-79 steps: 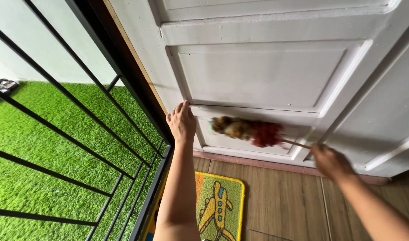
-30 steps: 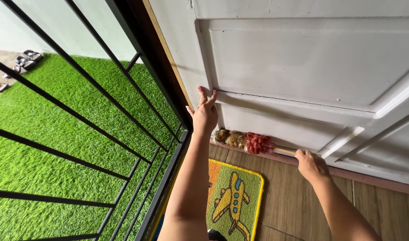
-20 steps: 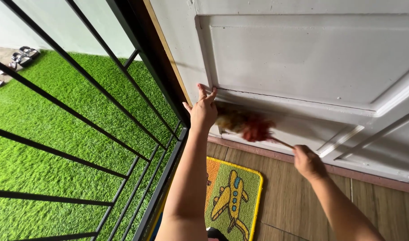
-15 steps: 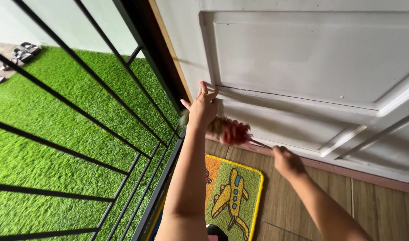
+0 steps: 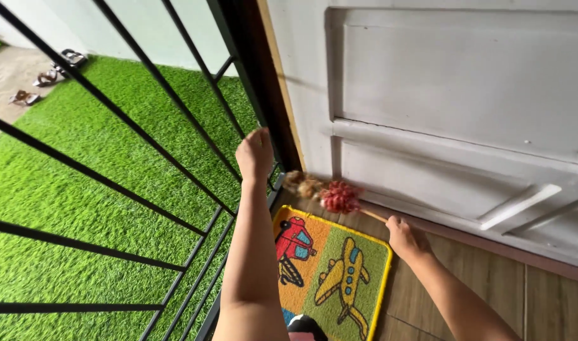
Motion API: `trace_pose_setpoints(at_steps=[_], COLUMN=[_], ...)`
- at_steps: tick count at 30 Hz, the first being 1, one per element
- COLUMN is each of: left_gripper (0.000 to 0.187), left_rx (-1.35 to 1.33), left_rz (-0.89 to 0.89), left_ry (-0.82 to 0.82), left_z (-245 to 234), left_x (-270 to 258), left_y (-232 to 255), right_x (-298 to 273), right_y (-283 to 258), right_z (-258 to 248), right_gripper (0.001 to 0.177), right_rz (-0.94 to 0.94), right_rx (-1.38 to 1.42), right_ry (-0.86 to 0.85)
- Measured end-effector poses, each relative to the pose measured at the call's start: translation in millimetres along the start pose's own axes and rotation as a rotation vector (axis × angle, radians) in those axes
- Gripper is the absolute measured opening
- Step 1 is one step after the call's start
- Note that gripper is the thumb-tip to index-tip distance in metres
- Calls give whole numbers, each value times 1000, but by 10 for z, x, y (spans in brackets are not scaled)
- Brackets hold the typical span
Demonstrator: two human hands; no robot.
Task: Cleaning the bottom part of a door with a duster and removing a draft stopper.
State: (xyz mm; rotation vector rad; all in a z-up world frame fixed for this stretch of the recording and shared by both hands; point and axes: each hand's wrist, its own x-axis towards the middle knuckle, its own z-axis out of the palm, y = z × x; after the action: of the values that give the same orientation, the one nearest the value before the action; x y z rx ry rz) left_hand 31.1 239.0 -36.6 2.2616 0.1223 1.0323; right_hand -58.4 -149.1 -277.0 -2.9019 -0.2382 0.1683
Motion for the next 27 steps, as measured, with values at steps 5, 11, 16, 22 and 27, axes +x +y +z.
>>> trace_pose_setpoints(at_steps=[5, 11, 16, 22, 27], left_gripper=[37, 30, 32, 44, 62], left_rx=[276, 254, 300, 343, 284], left_rz=[-214, -176, -143, -518, -510], left_ry=[-359, -693, -917, -945, -798], left_z=[336, 1000, 1720, 1915, 2254], left_x=[-213, -837, -1360, -1677, -1797], left_y=[-343, -687, -1264, -1431, -1806], right_x=[-150, -338, -1060, -1510, -1551], right_y=[-169, 1364, 2230, 2490, 2528], right_z=[-454, -60, -797, -1361, -1294], right_gripper=[25, 25, 17, 17, 18], right_rz=[93, 198, 397, 351, 310], right_rx=[89, -45, -143, 101, 222], right_ry=[-74, 0, -118, 114, 214])
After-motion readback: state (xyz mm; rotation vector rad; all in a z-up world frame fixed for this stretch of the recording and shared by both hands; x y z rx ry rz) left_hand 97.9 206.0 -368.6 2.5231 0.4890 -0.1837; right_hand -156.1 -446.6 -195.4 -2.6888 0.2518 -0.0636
